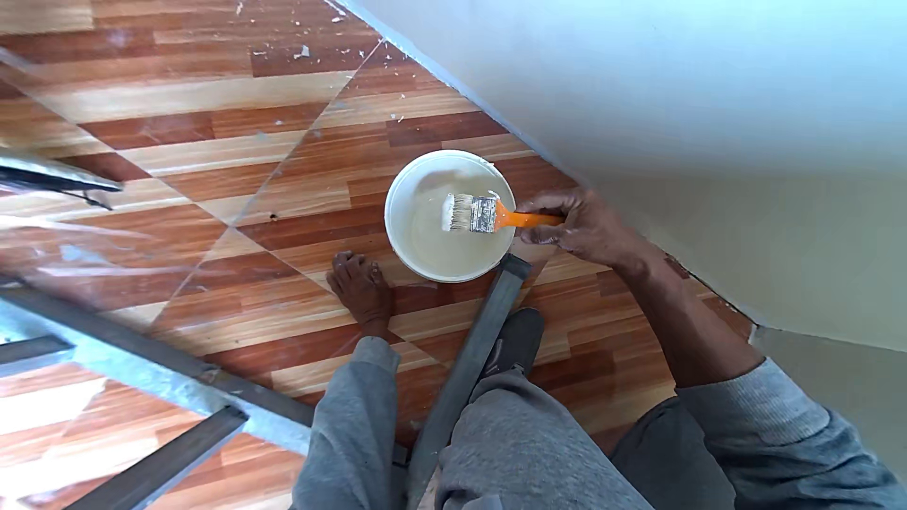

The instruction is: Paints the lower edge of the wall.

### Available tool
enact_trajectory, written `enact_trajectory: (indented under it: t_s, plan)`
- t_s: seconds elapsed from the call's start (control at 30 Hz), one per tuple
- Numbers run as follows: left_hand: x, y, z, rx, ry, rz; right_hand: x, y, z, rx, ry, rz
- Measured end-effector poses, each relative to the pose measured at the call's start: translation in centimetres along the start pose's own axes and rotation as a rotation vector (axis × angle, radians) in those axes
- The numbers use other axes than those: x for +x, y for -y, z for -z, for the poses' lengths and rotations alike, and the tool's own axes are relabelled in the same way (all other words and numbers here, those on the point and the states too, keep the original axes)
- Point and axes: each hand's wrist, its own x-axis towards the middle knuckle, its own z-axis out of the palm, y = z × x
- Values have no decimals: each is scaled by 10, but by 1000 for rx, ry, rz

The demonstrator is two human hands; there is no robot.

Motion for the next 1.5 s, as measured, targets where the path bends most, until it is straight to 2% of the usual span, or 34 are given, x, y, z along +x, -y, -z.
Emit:
enact_trajectory:
  t_s: [0.2, 0.3, 0.43, 0.63, 0.77, 0.9, 1.03, 1.13, 1.2, 1.3, 1.37, 1.5]
  plan:
    - [0, 0, -1, 19, -12, 5, -21, -28, -17, 165, -128, 56]
    - [1, -1, -2, 14, -29, 1, -29, -40, -24, 239, -106, 29]
    - [0, -1, -2, 10, -33, 14, -35, -52, -43, 490, -79, -27]
    - [1, -2, -5, 43, -56, -5, -37, -60, -69, 698, -62, -12]
    - [0, 5, 1, 60, -3, -16, -36, -56, -90, 841, -84, 43]
    - [1, -5, 5, 34, 12, -30, -52, -54, -77, 962, -217, 180]
    - [-1, -7, 7, -1, 9, 11, -91, -66, -15, 719, -468, 257]
    - [-1, -3, 2, 3, 17, 6, -130, -88, 37, 263, -649, 224]
    - [-3, 0, -1, 8, 46, 21, -149, -108, 54, -59, -720, 75]
    - [-2, 1, 1, -13, 58, 26, -156, -151, 53, -390, -735, -212]
    - [-1, -2, 4, -23, 58, 33, -149, -179, 44, -503, -739, -293]
    - [-1, -1, 3, -36, 35, 34, -128, -206, 28, -583, -717, -411]
